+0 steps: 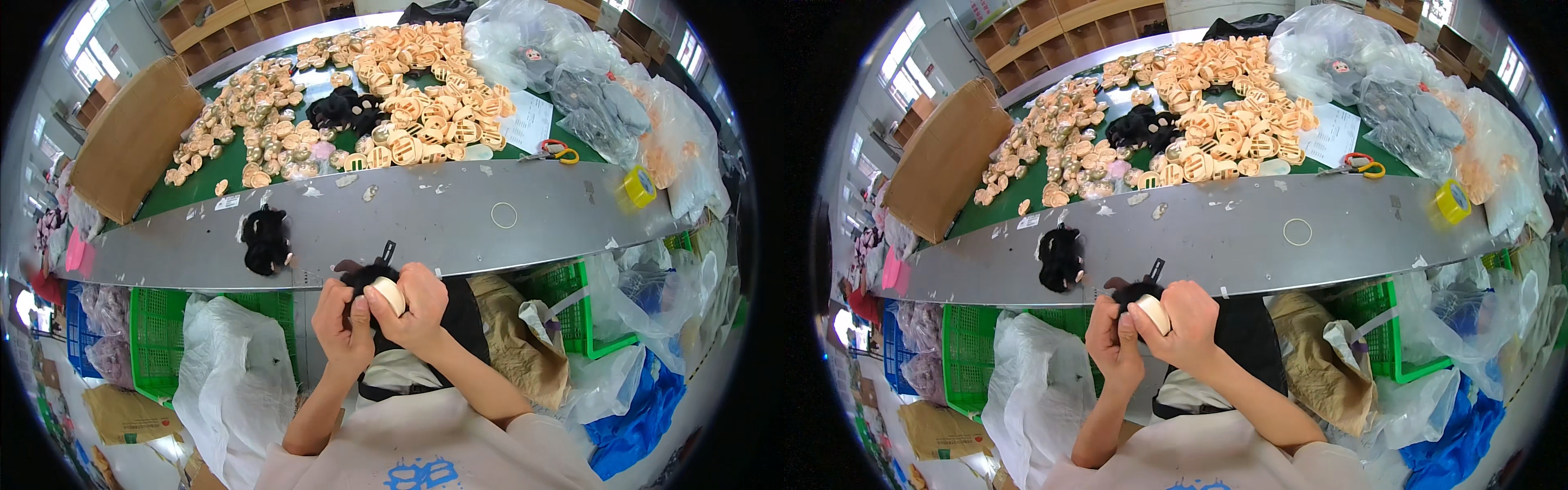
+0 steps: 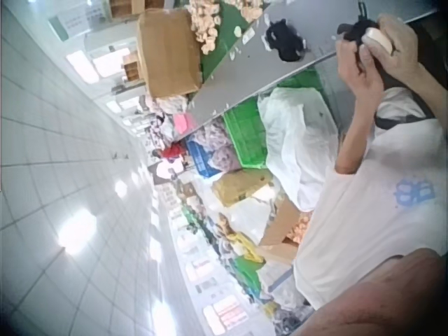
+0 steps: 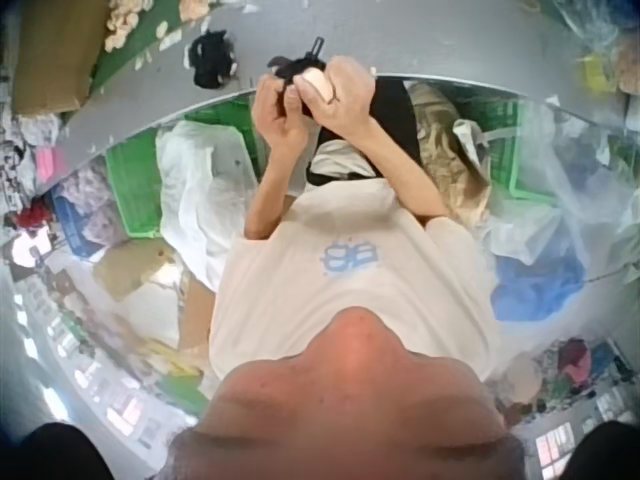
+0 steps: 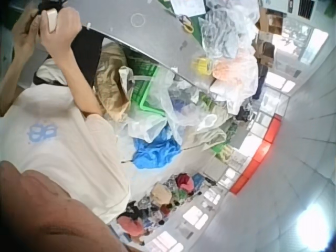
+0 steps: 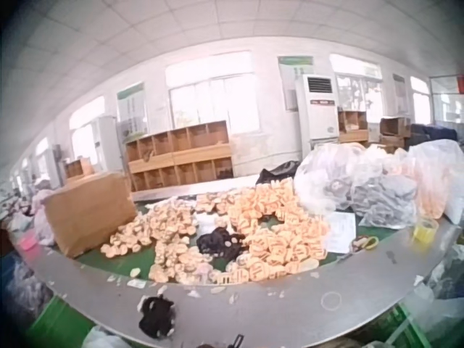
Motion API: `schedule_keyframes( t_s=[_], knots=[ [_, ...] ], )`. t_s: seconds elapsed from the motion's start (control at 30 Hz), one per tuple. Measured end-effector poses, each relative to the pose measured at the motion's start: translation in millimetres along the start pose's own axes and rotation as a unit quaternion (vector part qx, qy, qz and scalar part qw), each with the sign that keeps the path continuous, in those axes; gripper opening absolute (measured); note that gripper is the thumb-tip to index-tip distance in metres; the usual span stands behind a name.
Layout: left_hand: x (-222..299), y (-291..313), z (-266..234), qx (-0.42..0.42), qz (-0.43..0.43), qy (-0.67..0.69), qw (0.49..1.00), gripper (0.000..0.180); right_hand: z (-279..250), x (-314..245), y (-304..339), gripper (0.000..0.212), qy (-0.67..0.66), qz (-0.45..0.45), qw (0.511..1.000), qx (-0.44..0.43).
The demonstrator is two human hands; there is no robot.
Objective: The person repeatedly picks up black plush toy bodies and wooden components, inserts the wooden pieces into the plush bodies, and secures them with rubber bands. The finished items are placed into a white bag on the table.
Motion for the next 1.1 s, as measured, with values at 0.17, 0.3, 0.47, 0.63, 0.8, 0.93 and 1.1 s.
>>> schedule_keyframes(
  t_s=[0.17,0.3,0.47,0.63,0.8,0.93,1.1],
  knots=[
    [-24.4,1.7,11.1,-0.001,-0.012,0.004,1.000,0.020,7.1,17.9,6.7,0.036,0.021,0.036,0.999,-0.009],
    [-24.7,-2.0,17.1,-0.066,-0.009,-0.046,0.997,0.019,-0.4,34.9,-4.9,0.026,-0.024,0.108,0.993,-0.037],
    [-34.0,-16.9,31.2,-0.069,-0.004,-0.040,0.997,0.021,3.5,35.4,-8.4,0.044,-0.109,0.219,0.960,-0.140],
    [-68.4,-12.1,52.1,-0.076,-0.099,0.014,0.992,0.019,12.9,69.9,-10.9,0.031,-0.052,0.208,0.964,-0.158],
    [-80.1,-10.6,65.7,-0.040,-0.174,0.053,0.983,0.023,21.0,90.5,-13.2,0.016,0.001,0.189,0.966,-0.179],
    [-80.8,-12.1,57.3,-0.039,-0.180,0.057,0.981,0.028,22.5,95.9,-18.4,0.014,0.056,0.238,0.950,-0.192],
    [-78.0,-17.4,43.5,-0.046,-0.194,0.039,0.979,0.027,26.6,91.8,-19.1,0.022,0.076,0.208,0.953,-0.209]
  ],
)
Point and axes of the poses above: each hand's wrist, its own y-axis away from the middle knuckle, its own z-axis out of the palm, x = y × z, the point moved 2 cm from there along -y, towards the middle knuckle, and after that the axes turned 1 degree about y, right-handed, at the moved point
